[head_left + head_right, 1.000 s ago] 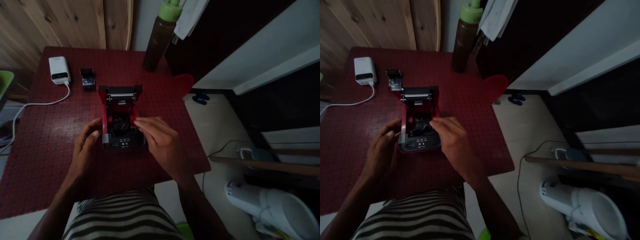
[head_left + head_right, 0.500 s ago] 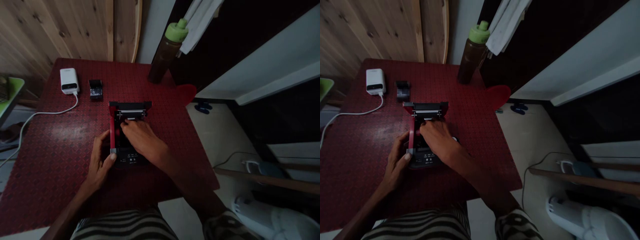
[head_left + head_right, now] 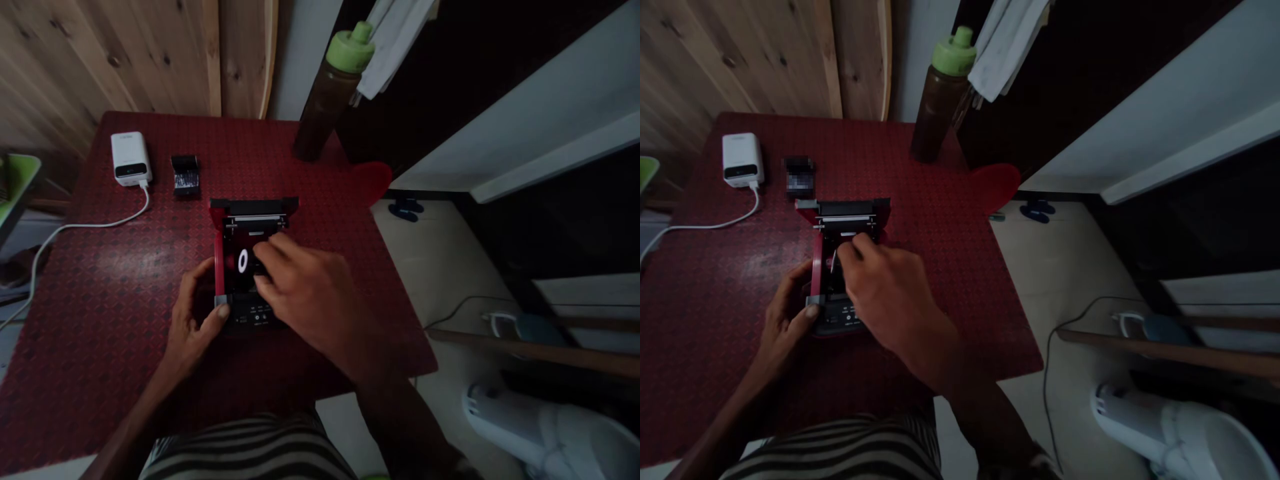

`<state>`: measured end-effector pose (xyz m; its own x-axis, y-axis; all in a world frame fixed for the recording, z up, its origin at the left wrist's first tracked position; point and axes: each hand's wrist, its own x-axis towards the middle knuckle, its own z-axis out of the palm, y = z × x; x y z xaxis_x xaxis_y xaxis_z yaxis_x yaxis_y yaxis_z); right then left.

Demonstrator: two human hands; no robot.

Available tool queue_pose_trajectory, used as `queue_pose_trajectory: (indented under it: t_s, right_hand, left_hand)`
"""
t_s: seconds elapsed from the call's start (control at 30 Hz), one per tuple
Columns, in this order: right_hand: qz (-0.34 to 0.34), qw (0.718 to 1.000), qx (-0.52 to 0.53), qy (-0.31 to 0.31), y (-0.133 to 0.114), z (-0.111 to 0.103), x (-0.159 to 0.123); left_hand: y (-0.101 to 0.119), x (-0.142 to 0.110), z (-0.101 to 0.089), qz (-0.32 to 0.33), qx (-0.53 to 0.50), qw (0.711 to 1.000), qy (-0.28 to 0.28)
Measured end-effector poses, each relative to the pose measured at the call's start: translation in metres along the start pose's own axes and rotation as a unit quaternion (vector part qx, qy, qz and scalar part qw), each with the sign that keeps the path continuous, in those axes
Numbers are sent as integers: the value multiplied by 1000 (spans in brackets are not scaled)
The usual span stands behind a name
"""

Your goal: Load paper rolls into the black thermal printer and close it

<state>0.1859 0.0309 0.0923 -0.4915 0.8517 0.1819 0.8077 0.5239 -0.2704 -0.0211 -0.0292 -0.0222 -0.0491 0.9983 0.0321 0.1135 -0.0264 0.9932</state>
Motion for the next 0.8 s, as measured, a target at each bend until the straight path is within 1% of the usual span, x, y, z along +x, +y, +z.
queue_pose_trajectory:
  t_s: [0.07, 0.1, 0.13, 0.17, 0.23, 0.3, 0.33, 0.37, 0.43, 0.47, 0.53, 0.63, 0.73, 0.8]
  right_hand:
    - [26, 990, 111, 87, 25, -15, -15]
    - [46, 976, 174, 122, 41, -18, -21]
    - [81, 960, 222, 149, 59, -18, -24]
    - [119, 946, 252, 167, 77, -13, -25]
    - [167, 911, 294, 235, 111, 9, -20]
    - [215, 876, 354, 245, 134, 42, -10]
    - [231, 860, 383, 245, 140, 59, -4]
    - [234, 852, 401, 241, 143, 75, 2]
    - [232, 853, 411, 225, 142, 100, 10]
    - [228, 858, 408, 212, 139, 109, 12]
    - [223, 868, 402, 187, 133, 119, 14]
    - [217, 876, 398, 164, 130, 125, 12]
    - [219, 883, 391, 139, 136, 125, 7]
    - [224, 885, 389, 128, 141, 122, -2]
  left_hand:
    - [1, 0, 0, -3, -1, 1000, -2]
    - [1, -1, 0, -4, -1, 1000, -2]
    - [1, -1, 0, -3, -2, 1000, 0]
    - [1, -1, 0, -1, -3, 1000, 1]
    - [1, -1, -1, 3, -3, 1000, 2]
    - [1, 0, -1, 6, -2, 1000, 2]
    - [1, 0, -1, 8, -2, 1000, 2]
    - [0, 0, 0, 11, -3, 1000, 1]
    - [-1, 0, 0, 13, -8, 1000, 1]
    - [-1, 0, 0, 13, -12, 1000, 1]
    - [-2, 0, 0, 10, -16, 1000, 2]
    - [0, -1, -1, 4, -10, 1000, -3]
    - [0, -1, -2, -1, 3, 1000, -4]
    - [0, -1, -3, -1, 8, 1000, 0]
